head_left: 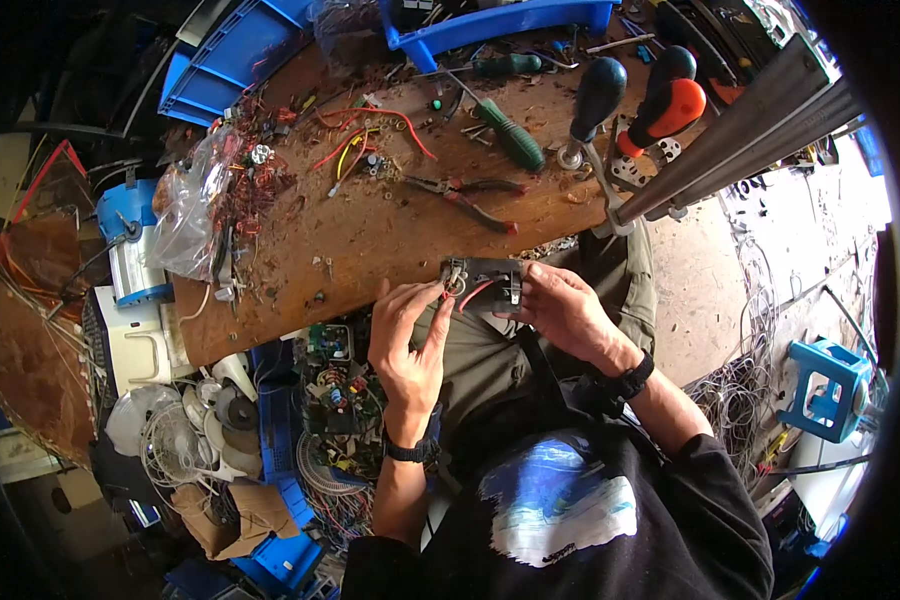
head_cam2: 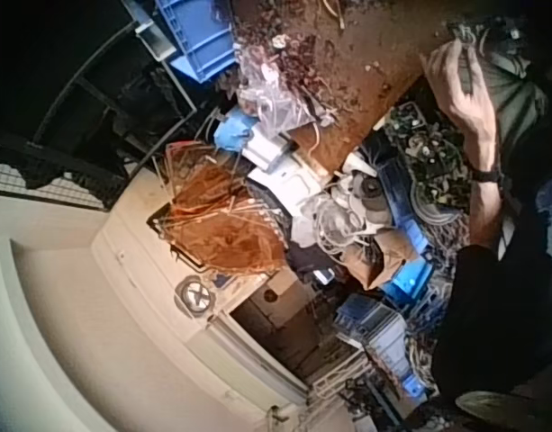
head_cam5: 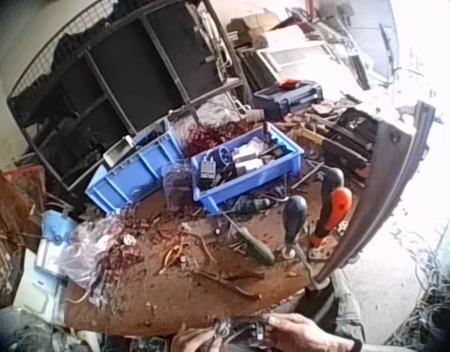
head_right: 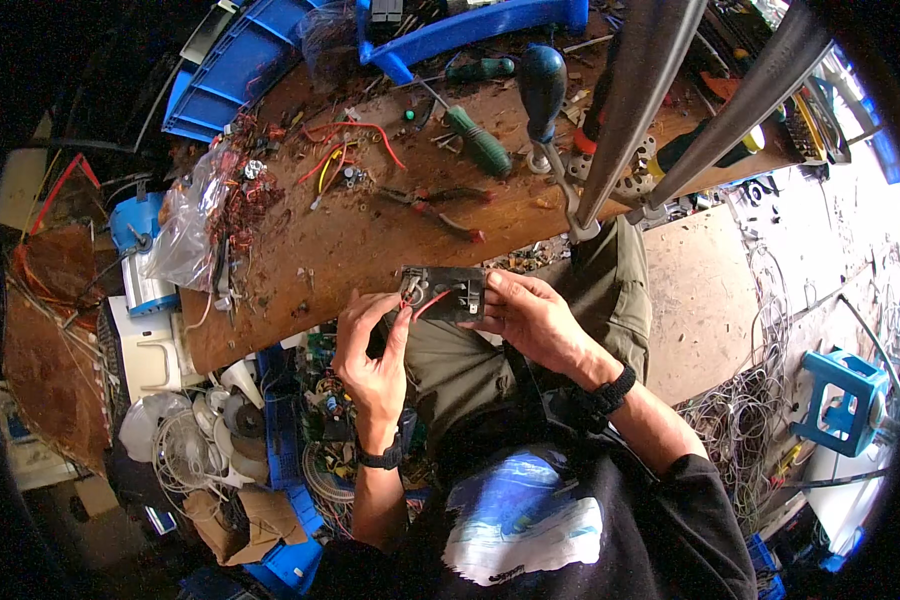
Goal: The person holds a small black electronic component with wires, manipulating it with both hands. They use a screwdriver to adjust internal parts of the device while seated at a cluttered workbench filled with tools and electronic scraps.
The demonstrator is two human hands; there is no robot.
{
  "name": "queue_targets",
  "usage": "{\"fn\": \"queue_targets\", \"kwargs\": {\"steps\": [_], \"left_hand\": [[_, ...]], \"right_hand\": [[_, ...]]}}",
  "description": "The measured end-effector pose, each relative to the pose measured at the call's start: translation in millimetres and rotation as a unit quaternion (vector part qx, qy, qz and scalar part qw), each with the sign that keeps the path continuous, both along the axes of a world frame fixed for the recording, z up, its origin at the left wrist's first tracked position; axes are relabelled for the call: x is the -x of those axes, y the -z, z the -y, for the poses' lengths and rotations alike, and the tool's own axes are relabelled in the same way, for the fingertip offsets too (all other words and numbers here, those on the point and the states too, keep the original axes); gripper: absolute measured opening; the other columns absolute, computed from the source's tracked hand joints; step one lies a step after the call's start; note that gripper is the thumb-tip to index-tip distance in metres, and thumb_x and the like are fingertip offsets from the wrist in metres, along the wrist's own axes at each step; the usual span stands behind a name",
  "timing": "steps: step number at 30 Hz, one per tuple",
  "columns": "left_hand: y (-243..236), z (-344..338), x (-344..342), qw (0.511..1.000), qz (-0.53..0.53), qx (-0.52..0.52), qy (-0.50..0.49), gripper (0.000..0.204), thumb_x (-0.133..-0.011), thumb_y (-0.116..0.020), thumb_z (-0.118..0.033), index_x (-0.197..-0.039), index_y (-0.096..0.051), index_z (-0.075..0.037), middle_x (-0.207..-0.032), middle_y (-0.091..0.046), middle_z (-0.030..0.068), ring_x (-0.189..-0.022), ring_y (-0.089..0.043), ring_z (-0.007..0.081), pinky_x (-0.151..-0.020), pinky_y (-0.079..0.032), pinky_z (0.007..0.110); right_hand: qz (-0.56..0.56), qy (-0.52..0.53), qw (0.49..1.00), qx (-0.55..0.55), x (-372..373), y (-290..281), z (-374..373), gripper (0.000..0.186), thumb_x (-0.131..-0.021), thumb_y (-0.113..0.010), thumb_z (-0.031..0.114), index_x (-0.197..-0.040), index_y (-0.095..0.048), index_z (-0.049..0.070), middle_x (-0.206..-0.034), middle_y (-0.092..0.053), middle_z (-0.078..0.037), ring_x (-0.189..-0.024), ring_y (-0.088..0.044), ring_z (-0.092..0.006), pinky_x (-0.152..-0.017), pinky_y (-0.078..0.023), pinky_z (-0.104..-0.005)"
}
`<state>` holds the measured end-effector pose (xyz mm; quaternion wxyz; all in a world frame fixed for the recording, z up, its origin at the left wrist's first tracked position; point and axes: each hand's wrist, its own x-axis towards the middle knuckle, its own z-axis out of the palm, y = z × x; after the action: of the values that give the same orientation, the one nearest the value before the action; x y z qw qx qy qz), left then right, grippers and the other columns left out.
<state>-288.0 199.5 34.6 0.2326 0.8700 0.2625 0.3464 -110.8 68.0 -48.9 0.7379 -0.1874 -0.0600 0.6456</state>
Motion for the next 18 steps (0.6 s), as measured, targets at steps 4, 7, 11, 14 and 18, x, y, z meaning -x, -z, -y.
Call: {"fn": "queue_targets", "kwargs": {"steps": [4,7,11,14,18], "left_hand": [[6.9,-1.8,3.2,1.000,0.001,0.010,-0.005,0.022,-0.093,-0.079,-0.004,-0.114,-0.075,-0.006,-0.110,-0.077,0.0070,-0.106,-0.071,0.0273,-0.115,-0.046,0.056],[8.6,-0.6,3.2,1.000,0.006,0.015,-0.018,0.019,-0.094,-0.077,-0.005,-0.113,-0.075,-0.006,-0.108,-0.077,0.0071,-0.104,-0.071,0.0272,-0.115,-0.047,0.055],[5.8,0.3,0.6,1.000,-0.003,0.014,-0.027,0.014,-0.096,-0.074,-0.005,-0.111,-0.074,-0.005,-0.103,-0.076,0.0074,-0.099,-0.070,0.0283,-0.114,-0.047,0.055],[4.4,0.2,-1.4,1.000,-0.004,0.009,-0.028,0.013,-0.097,-0.073,-0.005,-0.110,-0.073,-0.004,-0.101,-0.075,0.0076,-0.097,-0.070,0.0292,-0.113,-0.047,0.055],[5.1,0.5,-1.0,0.999,0.002,0.007,-0.031,0.013,-0.097,-0.074,-0.006,-0.109,-0.074,-0.003,-0.101,-0.074,0.0078,-0.096,-0.069,0.0293,-0.113,-0.048,0.054]], "right_hand": [[0.145,0.000,0.989,0.025,2.2,-21.8,-0.6,0.051,-0.104,-0.069,0.019,-0.147,-0.053,-0.004,-0.139,-0.066,-0.011,-0.128,-0.062,-0.0180,-0.112,-0.051,-0.0370],[0.138,-0.017,0.990,0.040,2.8,-23.0,0.0,0.055,-0.104,-0.069,0.021,-0.150,-0.051,-0.003,-0.141,-0.064,-0.010,-0.128,-0.062,-0.0189,-0.111,-0.051,-0.0344],[0.077,-0.029,0.996,0.028,2.8,-25.8,-1.3,0.053,-0.108,-0.063,0.020,-0.154,-0.047,-0.002,-0.145,-0.062,-0.012,-0.130,-0.060,-0.0206,-0.112,-0.051,-0.0383],[0.065,-0.026,0.997,0.014,3.5,-24.9,-1.3,0.052,-0.109,-0.059,0.018,-0.155,-0.045,-0.001,-0.147,-0.059,-0.013,-0.134,-0.058,-0.0219,-0.112,-0.052,-0.0418],[0.065,-0.026,0.998,-0.002,4.4,-22.7,-0.5,0.052,-0.110,-0.059,0.019,-0.156,-0.044,0.000,-0.150,-0.057,-0.014,-0.136,-0.057,-0.0230,-0.113,-0.051,-0.0440]]}}
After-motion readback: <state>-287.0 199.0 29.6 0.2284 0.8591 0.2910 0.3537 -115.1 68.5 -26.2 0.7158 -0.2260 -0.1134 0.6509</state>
